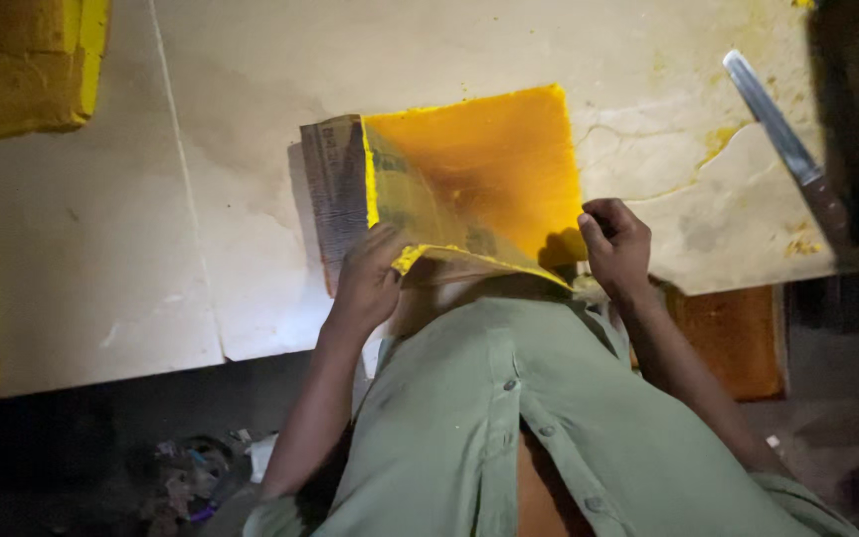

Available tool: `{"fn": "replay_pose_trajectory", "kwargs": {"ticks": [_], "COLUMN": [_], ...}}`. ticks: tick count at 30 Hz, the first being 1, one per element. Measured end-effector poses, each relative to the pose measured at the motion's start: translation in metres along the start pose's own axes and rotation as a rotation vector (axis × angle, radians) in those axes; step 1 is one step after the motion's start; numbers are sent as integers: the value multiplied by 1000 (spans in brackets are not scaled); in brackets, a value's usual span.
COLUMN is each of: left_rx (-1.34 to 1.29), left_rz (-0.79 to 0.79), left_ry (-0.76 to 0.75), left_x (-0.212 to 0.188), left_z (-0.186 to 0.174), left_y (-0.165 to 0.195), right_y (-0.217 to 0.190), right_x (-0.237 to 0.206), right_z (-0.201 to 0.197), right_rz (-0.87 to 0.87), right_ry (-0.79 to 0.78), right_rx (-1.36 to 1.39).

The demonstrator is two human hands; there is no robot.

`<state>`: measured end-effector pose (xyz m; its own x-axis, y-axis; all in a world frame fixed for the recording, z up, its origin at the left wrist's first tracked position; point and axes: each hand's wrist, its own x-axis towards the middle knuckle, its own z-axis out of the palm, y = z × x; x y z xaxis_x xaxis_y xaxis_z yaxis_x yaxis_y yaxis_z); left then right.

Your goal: The person removes a rectangular yellow food block from a metal tray, places it on a white work surface, and uses a long knife to cut the block into smaller rectangular pieces. The cut pieces are stacked on the left side of the table.

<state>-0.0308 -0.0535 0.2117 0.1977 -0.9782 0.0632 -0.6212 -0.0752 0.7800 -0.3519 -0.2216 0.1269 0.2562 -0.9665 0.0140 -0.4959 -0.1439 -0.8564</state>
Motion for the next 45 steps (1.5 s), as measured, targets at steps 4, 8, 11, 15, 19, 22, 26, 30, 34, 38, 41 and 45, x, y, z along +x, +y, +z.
{"fn": "replay_pose_trajectory", "kwargs": {"ticks": [4, 8, 11, 15, 19, 22, 26, 30, 34, 38, 41, 45], "left_rx": [-128, -179, -839, -836, -963, -783, -635, 330, 1028, 116, 284, -132], "left_rz": [81, -266, 50, -46, -7, 94, 118, -439, -250, -444, -527, -43], "left_ry": [234, 562, 933, 1252, 1451, 1506, 1640, 1892, 1762, 1780, 937, 246], "left_x": [-46, -87, -91, -104, -136, -159, -207, -284, -314, -234, -165, -99], "left_z": [-41, -107, -187, -289, -304, -309, -345, -346, -333, -282, -193, -132], "left_y": [-41, -120, -176, -210, -208, -205, -193, -152, -107, -87, -53, -19], "right_y": [-32, -60, -77, -106, -137, -150, -152, -161, -183, -205, -226, -273], "right_x": [-45, -70, -77, -76, -67, -56, -46, -40, -31, -33, -43, -17], "right_z": [32, 61, 79, 97, 116, 133, 154, 168, 184, 213, 240, 239], "right_rz": [24, 79, 75, 84, -34, -101, -247, -360, -379, -361, -159, -481], "right_ry": [53, 56, 53, -51, -138, -299, -635, -813, -919, -1107, -1287, -1177], "right_rx": [6, 114, 119, 220, -33, -110, -217, -204, -166, 4, 58, 769]}}
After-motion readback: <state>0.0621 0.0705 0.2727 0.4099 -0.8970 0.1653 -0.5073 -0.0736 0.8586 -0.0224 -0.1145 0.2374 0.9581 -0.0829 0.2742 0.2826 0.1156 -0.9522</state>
